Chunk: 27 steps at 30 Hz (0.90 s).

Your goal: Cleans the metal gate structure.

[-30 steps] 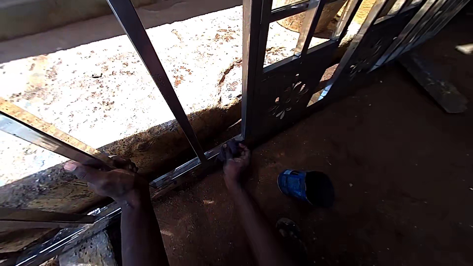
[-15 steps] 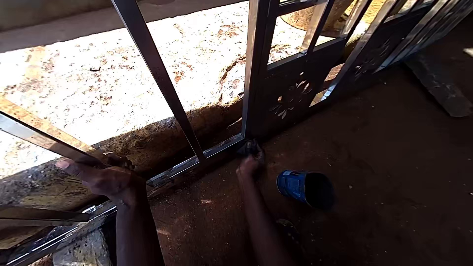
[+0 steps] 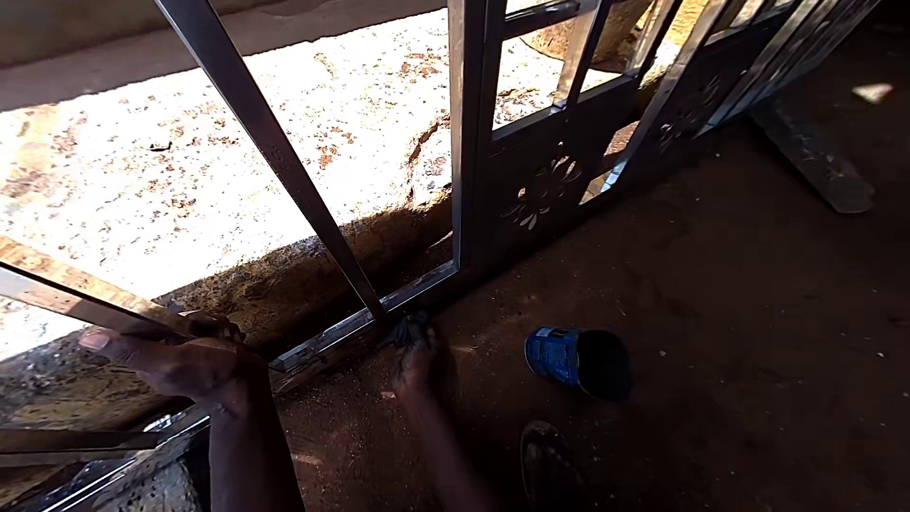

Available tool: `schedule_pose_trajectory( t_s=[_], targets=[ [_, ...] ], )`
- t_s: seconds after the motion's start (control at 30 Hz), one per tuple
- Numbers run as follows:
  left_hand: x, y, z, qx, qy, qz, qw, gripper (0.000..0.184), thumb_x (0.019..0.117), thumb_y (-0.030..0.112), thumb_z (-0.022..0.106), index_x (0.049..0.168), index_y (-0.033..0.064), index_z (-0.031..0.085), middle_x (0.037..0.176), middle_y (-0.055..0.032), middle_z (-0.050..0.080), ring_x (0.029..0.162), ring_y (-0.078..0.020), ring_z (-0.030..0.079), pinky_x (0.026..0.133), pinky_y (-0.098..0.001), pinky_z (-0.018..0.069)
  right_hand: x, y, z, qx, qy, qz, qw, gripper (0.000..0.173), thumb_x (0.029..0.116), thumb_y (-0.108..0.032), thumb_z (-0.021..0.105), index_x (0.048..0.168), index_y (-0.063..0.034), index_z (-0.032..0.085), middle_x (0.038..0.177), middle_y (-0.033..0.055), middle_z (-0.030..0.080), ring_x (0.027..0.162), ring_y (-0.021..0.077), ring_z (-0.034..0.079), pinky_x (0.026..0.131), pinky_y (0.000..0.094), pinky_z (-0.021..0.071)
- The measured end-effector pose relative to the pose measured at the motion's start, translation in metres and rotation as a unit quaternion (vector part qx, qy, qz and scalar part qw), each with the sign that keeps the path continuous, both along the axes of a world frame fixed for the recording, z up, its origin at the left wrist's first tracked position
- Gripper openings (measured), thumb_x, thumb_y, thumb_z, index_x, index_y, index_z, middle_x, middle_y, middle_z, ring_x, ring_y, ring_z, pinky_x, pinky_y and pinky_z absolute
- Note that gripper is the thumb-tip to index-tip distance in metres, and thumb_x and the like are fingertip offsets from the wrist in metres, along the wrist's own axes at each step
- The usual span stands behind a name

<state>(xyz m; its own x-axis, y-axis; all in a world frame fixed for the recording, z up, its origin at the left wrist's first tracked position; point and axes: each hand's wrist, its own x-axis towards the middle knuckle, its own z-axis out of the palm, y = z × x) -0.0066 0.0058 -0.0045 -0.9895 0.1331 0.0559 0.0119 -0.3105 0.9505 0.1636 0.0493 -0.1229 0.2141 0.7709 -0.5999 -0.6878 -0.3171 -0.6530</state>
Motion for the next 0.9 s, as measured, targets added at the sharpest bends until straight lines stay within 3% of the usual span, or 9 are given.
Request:
schedule_pose_trajectory(
  t_s=[0.07, 0.13, 0.2, 0.3, 0.47, 0.6, 0.73, 0.8, 0.9],
  targets=[
    [-0.001, 0.000, -0.001, 0.002, 0.002, -0.003, 1.000, 0.054, 0.1086, 0.056, 0.010, 0.090, 0.0189, 0.044, 0.054, 0.0049, 0.041, 0.040, -0.0097, 0.040, 0.039, -0.0258, 0.0382, 0.013, 0.023, 0.003, -0.001, 0.022, -0.041, 0.999, 0.006, 0.1037, -0.005, 0.055, 0.101, -0.0014, 0.060, 0.082, 0.0084, 0.061, 0.066, 0.0148, 0.060, 0.058, 0.0290, 0.0545],
    [-0.003, -0.002, -0.002, 0.007, 0.008, -0.008, 1.000, 0.054, 0.1088, 0.056, 0.010, 0.088, 0.0189, 0.044, 0.054, 0.0051, 0.041, 0.040, -0.0094, 0.041, 0.039, -0.0250, 0.0382, 0.032, 0.045, 0.004, 0.023, 0.038, -0.057, 0.997, 0.008, 0.1066, -0.014, 0.052, 0.112, -0.0104, 0.057, 0.094, 0.0040, 0.059, 0.081, 0.0137, 0.061, 0.071, 0.0312, 0.0550],
    [-0.002, -0.001, -0.003, 0.005, 0.009, -0.006, 1.000, 0.054, 0.1088, 0.056, 0.010, 0.088, 0.0190, 0.043, 0.055, 0.0051, 0.042, 0.040, -0.0093, 0.041, 0.039, -0.0246, 0.0381, 0.031, 0.045, 0.006, 0.014, 0.061, -0.053, 0.997, 0.009, 0.1080, -0.018, 0.049, 0.113, -0.0130, 0.054, 0.094, 0.0027, 0.057, 0.081, 0.0128, 0.060, 0.072, 0.0296, 0.0536],
    [-0.003, 0.001, -0.002, 0.005, 0.018, -0.004, 1.000, 0.053, 0.1091, 0.054, 0.010, 0.090, 0.0190, 0.044, 0.055, 0.0048, 0.043, 0.040, -0.0099, 0.042, 0.039, -0.0256, 0.0382, 0.012, 0.024, 0.011, -0.047, 0.103, -0.017, 0.993, 0.008, 0.1079, -0.014, 0.046, 0.106, -0.0098, 0.052, 0.083, 0.0051, 0.053, 0.067, 0.0141, 0.055, 0.060, 0.0272, 0.0510],
    [0.000, -0.003, -0.003, 0.015, 0.006, -0.013, 1.000, 0.052, 0.1093, 0.054, 0.011, 0.088, 0.0203, 0.044, 0.055, 0.0056, 0.041, 0.041, -0.0090, 0.041, 0.039, -0.0239, 0.0370, 0.039, 0.047, 0.013, -0.029, 0.152, -0.067, 0.986, 0.005, 0.1062, -0.015, 0.049, 0.106, -0.0130, 0.053, 0.092, 0.0042, 0.057, 0.079, 0.0141, 0.060, 0.072, 0.0277, 0.0546],
    [0.001, -0.001, -0.002, 0.024, 0.014, -0.007, 1.000, 0.051, 0.1098, 0.051, 0.010, 0.089, 0.0201, 0.045, 0.056, 0.0057, 0.044, 0.041, -0.0085, 0.042, 0.039, -0.0234, 0.0373, 0.017, 0.023, 0.019, -0.081, 0.144, -0.020, 0.986, 0.008, 0.1065, -0.012, 0.046, 0.102, -0.0093, 0.053, 0.082, 0.0053, 0.055, 0.064, 0.0124, 0.056, 0.057, 0.0230, 0.0510],
    [0.003, -0.002, -0.003, 0.020, 0.011, -0.008, 1.000, 0.052, 0.1099, 0.051, 0.009, 0.090, 0.0203, 0.046, 0.055, 0.0057, 0.044, 0.040, -0.0088, 0.041, 0.039, -0.0237, 0.0371, 0.042, 0.053, 0.016, -0.025, 0.154, -0.070, 0.985, 0.012, 0.1047, -0.010, 0.047, 0.094, -0.0117, 0.052, 0.073, 0.0024, 0.054, 0.056, 0.0095, 0.055, 0.053, 0.0199, 0.0508],
    [0.005, -0.004, -0.003, 0.016, 0.004, -0.006, 1.000, 0.054, 0.1097, 0.052, 0.010, 0.089, 0.0201, 0.047, 0.055, 0.0056, 0.045, 0.040, -0.0087, 0.041, 0.038, -0.0237, 0.0370, 0.040, 0.048, 0.015, -0.028, 0.138, -0.065, 0.988, 0.011, 0.1063, -0.015, 0.048, 0.096, -0.0129, 0.053, 0.074, 0.0007, 0.054, 0.055, 0.0072, 0.053, 0.051, 0.0173, 0.0490],
    [0.002, 0.000, -0.001, 0.028, 0.014, 0.002, 1.000, 0.050, 0.1104, 0.050, 0.012, 0.089, 0.0197, 0.046, 0.054, 0.0055, 0.044, 0.040, -0.0088, 0.042, 0.038, -0.0237, 0.0374, 0.017, 0.024, 0.015, -0.064, 0.096, -0.014, 0.993, 0.004, 0.1062, -0.010, 0.049, 0.107, -0.0074, 0.052, 0.081, 0.0067, 0.054, 0.058, 0.0115, 0.053, 0.049, 0.0216, 0.0476]
  ],
)
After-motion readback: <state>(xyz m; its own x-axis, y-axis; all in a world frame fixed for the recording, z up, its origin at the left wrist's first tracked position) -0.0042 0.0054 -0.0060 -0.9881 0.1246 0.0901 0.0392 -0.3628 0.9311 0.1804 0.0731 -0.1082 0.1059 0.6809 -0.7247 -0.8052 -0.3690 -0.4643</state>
